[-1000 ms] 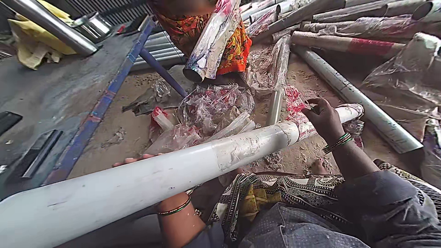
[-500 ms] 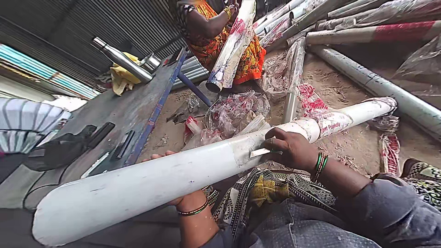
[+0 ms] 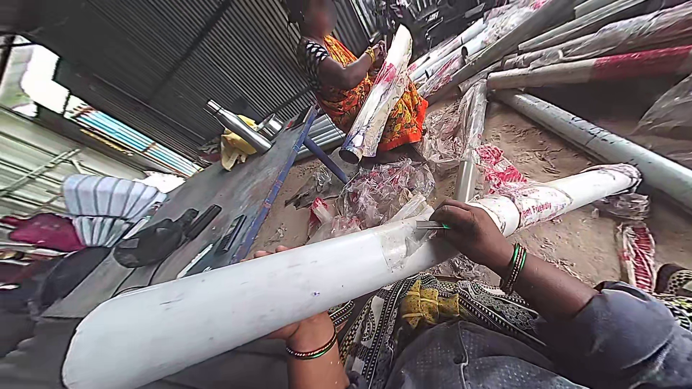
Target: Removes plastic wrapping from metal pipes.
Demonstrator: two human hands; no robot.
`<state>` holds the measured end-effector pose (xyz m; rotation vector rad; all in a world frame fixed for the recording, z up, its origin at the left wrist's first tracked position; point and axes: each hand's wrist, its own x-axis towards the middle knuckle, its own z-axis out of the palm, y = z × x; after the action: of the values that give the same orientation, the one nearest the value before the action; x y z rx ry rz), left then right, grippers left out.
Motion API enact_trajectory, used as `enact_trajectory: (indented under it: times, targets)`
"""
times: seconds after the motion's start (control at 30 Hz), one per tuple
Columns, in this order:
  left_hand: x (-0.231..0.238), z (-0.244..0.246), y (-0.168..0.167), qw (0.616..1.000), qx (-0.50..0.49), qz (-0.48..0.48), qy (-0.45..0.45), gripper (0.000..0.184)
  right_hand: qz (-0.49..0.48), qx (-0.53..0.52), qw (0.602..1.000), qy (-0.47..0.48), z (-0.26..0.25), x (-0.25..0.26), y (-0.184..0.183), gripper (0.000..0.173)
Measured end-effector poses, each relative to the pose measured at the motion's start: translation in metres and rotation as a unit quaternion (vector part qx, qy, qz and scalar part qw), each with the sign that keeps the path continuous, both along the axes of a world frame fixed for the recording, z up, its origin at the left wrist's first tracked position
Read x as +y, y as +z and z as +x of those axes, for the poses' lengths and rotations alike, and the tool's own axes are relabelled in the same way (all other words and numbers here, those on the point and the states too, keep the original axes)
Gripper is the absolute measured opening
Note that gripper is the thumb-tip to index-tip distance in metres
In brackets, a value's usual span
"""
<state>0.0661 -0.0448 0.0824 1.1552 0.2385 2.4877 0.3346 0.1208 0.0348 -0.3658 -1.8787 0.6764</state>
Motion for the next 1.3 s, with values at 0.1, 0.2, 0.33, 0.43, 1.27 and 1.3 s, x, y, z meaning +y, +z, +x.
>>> enact_trajectory:
  times: [0.1, 0.2, 0.33, 0.43, 1.27, 1.3]
  targets:
    - [0.001, 0.004, 0.007, 1.000, 0.009, -0.006, 0.000, 0.067, -0.089, 0.026, 0.995, 0.028, 0.005, 0.005, 0.008, 0.013]
    - [0.003, 0.016, 0.015, 1.000, 0.021, -0.009, 0.019, 0.066, -0.123, 0.049, 0.990, 0.044, 0.008, 0.010, 0.014, 0.008]
    - [-0.001, 0.018, 0.016, 0.998, 0.061, -0.014, 0.001, 0.061, -0.123, 0.078, 0.988, 0.049, 0.015, 0.012, 0.025, 0.006]
    - [-0.004, 0.029, 0.023, 0.998, 0.054, -0.007, 0.010, 0.057, -0.072, 0.118, 0.989, 0.043, 0.024, 0.009, 0.039, 0.005]
    - [-0.018, 0.058, 0.036, 0.996, 0.063, 0.013, -0.056, 0.062, 0.211, -0.030, 0.976, 0.045, 0.031, -0.035, 0.055, 0.017]
    - [-0.019, 0.061, 0.036, 0.996, 0.058, 0.013, -0.060, 0.063, 0.212, -0.021, 0.976, 0.046, 0.028, -0.036, 0.054, 0.016]
